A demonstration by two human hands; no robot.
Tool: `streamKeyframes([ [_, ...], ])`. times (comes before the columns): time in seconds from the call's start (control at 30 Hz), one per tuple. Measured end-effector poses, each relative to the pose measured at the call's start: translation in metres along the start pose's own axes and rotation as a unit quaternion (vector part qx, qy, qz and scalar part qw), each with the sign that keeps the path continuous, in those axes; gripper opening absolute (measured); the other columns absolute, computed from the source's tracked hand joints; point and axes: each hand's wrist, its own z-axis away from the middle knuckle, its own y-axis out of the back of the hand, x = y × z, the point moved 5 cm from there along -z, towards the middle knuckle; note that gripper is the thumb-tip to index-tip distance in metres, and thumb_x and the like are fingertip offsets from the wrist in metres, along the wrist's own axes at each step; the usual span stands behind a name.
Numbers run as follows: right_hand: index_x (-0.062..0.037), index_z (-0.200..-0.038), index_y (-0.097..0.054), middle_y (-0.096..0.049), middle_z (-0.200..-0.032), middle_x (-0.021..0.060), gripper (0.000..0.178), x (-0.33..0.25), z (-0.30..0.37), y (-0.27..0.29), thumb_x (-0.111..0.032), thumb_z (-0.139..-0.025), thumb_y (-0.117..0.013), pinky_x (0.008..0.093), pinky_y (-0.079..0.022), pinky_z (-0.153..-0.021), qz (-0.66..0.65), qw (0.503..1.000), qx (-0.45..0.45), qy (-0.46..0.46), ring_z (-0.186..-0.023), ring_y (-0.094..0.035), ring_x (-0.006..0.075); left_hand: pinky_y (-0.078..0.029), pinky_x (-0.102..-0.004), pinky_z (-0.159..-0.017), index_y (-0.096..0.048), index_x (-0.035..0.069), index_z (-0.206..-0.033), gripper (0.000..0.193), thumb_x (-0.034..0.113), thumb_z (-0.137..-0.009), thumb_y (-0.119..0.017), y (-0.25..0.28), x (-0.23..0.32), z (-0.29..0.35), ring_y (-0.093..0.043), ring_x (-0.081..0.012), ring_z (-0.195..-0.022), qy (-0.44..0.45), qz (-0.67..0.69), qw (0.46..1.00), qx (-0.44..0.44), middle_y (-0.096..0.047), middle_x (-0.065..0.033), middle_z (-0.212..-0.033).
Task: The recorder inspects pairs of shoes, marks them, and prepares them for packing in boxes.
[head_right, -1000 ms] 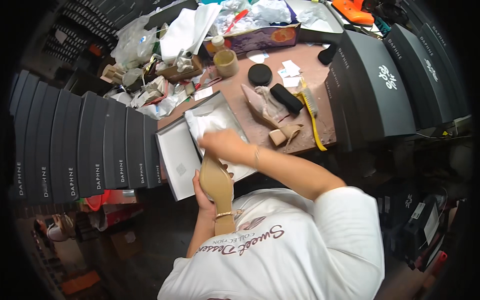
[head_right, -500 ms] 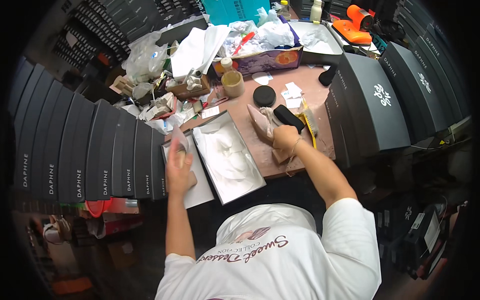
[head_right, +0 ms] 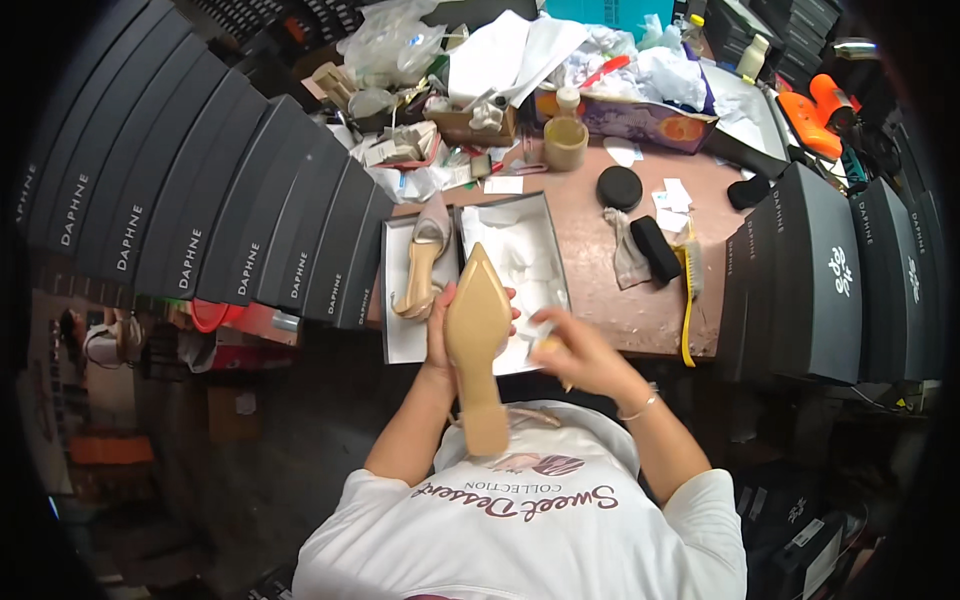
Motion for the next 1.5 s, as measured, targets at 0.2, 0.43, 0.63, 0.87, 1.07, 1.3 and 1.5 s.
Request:
streamKeyframes([
  [0.2, -0.0076, -0.082, -0.059, -0.058, -0.068, 0.0119, 0.008, -0.035, 0.010, -0.070, -0.011, -0.076, -0.063, 0.0349, -0.049, -0.049, 0.454, 0.814, 0.018, 0.362, -0.056, -0.060, 0.0267, -0.053, -0.0420, -0.081, -0.050, 0.007, -0.127, 0.051, 0.045, -0.097, -0.035, 0.008, -0.038, 0.019, -0.064, -0.0268, -0.094, -0.010, 0.033, 0.999, -0.005, -0.061, -0.0178, -0.109],
  [0.43, -0.0078, -0.084, -0.054, -0.059, -0.066, 0.0075, 0.013, -0.034, -0.017, -0.075, -0.017, -0.078, -0.061, 0.0393, -0.048, -0.043, 0.498, 0.831, 0.029, 0.245, -0.052, -0.062, 0.0270, -0.051, -0.0395, -0.086, -0.048, 0.005, -0.129, 0.059, 0.050, -0.093, -0.037, 0.014, -0.043, 0.037, -0.062, -0.0240, -0.099, -0.017, 0.040, 0.988, 0.150, -0.058, -0.0146, -0.117],
  [0.63, -0.0083, -0.094, -0.055, -0.064, -0.071, 0.0101, 0.011, -0.039, -0.054, -0.047, -0.016, -0.085, -0.055, 0.0382, -0.048, -0.044, 0.473, 0.848, 0.118, 0.209, -0.051, -0.061, 0.0287, -0.051, -0.0374, -0.087, -0.051, 0.005, -0.124, 0.051, 0.044, -0.094, -0.037, 0.019, -0.047, 0.038, -0.061, -0.0220, -0.099, -0.028, 0.109, 0.993, 0.041, -0.061, -0.0128, -0.111],
  [0.87, -0.0083, -0.114, -0.049, -0.059, -0.067, 0.0041, 0.033, -0.041, -0.030, -0.075, -0.016, -0.082, -0.054, 0.0372, -0.047, -0.041, 0.497, 0.823, -0.001, 0.276, -0.049, -0.061, 0.0230, -0.051, -0.0351, -0.084, -0.049, 0.006, -0.124, 0.049, 0.044, -0.096, -0.035, 0.025, -0.036, 0.036, -0.061, -0.0217, -0.097, -0.004, 0.030, 0.998, -0.051, -0.059, -0.0121, -0.112],
  [1.07, -0.0118, -0.119, -0.049, -0.060, -0.070, 0.0046, 0.041, -0.043, -0.040, -0.087, -0.017, -0.080, -0.057, 0.0385, -0.045, -0.039, 0.510, 0.835, -0.064, 0.197, -0.052, -0.062, 0.0232, -0.049, -0.0384, -0.088, -0.049, 0.006, -0.126, 0.053, 0.047, -0.095, -0.036, 0.028, -0.044, 0.041, -0.060, -0.0258, -0.097, -0.046, 0.135, 0.988, 0.057, -0.059, -0.0126, -0.112],
  [1.3, -0.0125, -0.119, -0.052, -0.059, -0.069, 0.0037, 0.038, -0.019, -0.004, -0.078, -0.018, -0.082, -0.055, 0.0374, -0.046, -0.042, 0.451, 0.810, -0.052, 0.370, -0.053, -0.062, 0.0239, -0.054, -0.0425, -0.080, -0.051, 0.003, -0.122, 0.057, 0.049, -0.095, -0.031, 0.022, -0.039, 0.033, -0.064, -0.0268, -0.091, -0.027, 0.126, 0.982, 0.139, -0.060, -0.0164, -0.113],
  [1.5, -0.0112, -0.110, -0.053, -0.061, -0.067, 0.0030, 0.031, -0.050, 0.006, -0.083, -0.015, -0.079, -0.056, 0.0336, -0.046, -0.040, 0.506, 0.753, -0.022, 0.419, -0.052, -0.062, 0.0184, -0.056, -0.0362, -0.067, -0.054, 0.003, -0.118, 0.055, 0.048, -0.094, -0.035, 0.004, -0.032, 0.041, -0.065, -0.0282, -0.078, 0.013, 0.027, 0.979, 0.203, -0.064, -0.0142, -0.100],
])
